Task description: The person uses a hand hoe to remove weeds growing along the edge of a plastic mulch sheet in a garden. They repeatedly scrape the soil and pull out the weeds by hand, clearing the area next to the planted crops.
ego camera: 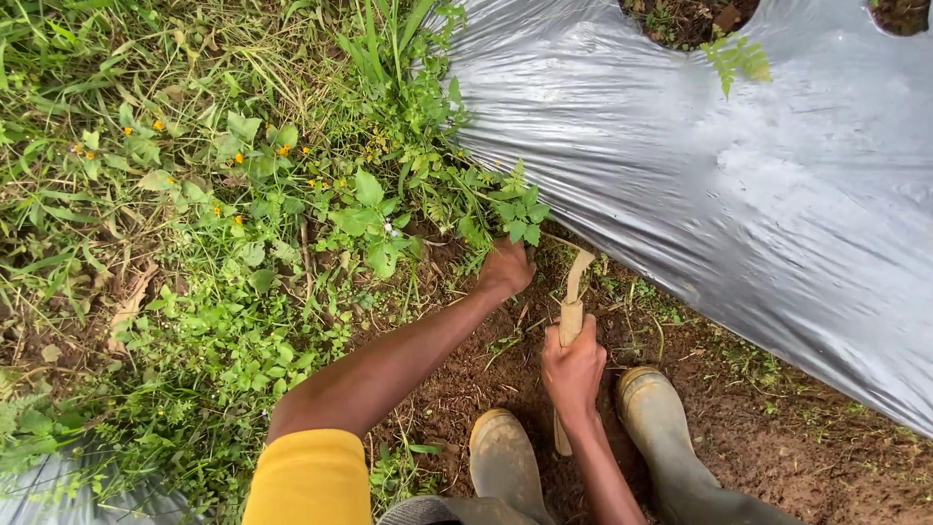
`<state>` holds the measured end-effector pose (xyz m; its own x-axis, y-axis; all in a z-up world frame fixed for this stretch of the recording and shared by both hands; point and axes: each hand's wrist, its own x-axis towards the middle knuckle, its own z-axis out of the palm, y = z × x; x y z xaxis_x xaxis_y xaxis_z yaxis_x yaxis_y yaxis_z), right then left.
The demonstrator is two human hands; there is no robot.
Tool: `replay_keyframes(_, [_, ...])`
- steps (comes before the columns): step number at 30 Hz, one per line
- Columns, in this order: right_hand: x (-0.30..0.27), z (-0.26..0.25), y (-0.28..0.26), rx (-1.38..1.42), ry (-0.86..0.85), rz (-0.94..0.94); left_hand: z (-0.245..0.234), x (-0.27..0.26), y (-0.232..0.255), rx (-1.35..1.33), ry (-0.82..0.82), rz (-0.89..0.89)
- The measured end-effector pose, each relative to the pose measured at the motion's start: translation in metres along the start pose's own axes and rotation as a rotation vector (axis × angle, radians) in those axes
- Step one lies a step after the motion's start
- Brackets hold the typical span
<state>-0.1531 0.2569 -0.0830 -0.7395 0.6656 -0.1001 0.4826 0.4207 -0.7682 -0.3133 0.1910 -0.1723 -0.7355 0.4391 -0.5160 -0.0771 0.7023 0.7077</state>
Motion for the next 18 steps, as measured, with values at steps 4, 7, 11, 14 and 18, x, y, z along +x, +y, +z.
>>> replay_keyframes(4, [0.004,0.003,0.011,-0.013,-0.062,-0.008,0.018,0.023,-0.023,0.208,-0.035,0.034])
replay_keyframes(7, [-0.005,0.001,0.009,-0.019,0.002,-0.046,0.053,0.06,-0.082,0.255,-0.041,0.033])
replay_keyframes(11, [0.005,-0.003,0.005,-0.148,-0.097,-0.025,0.046,0.042,-0.068,0.244,-0.087,0.026])
replay_keyframes(14, [0.002,-0.006,0.003,-0.038,-0.046,0.028,0.032,0.035,-0.048,0.162,-0.056,0.011])
replay_keyframes(18, [0.001,-0.005,0.012,-0.063,0.018,-0.036,0.047,0.037,-0.06,0.185,-0.064,-0.058])
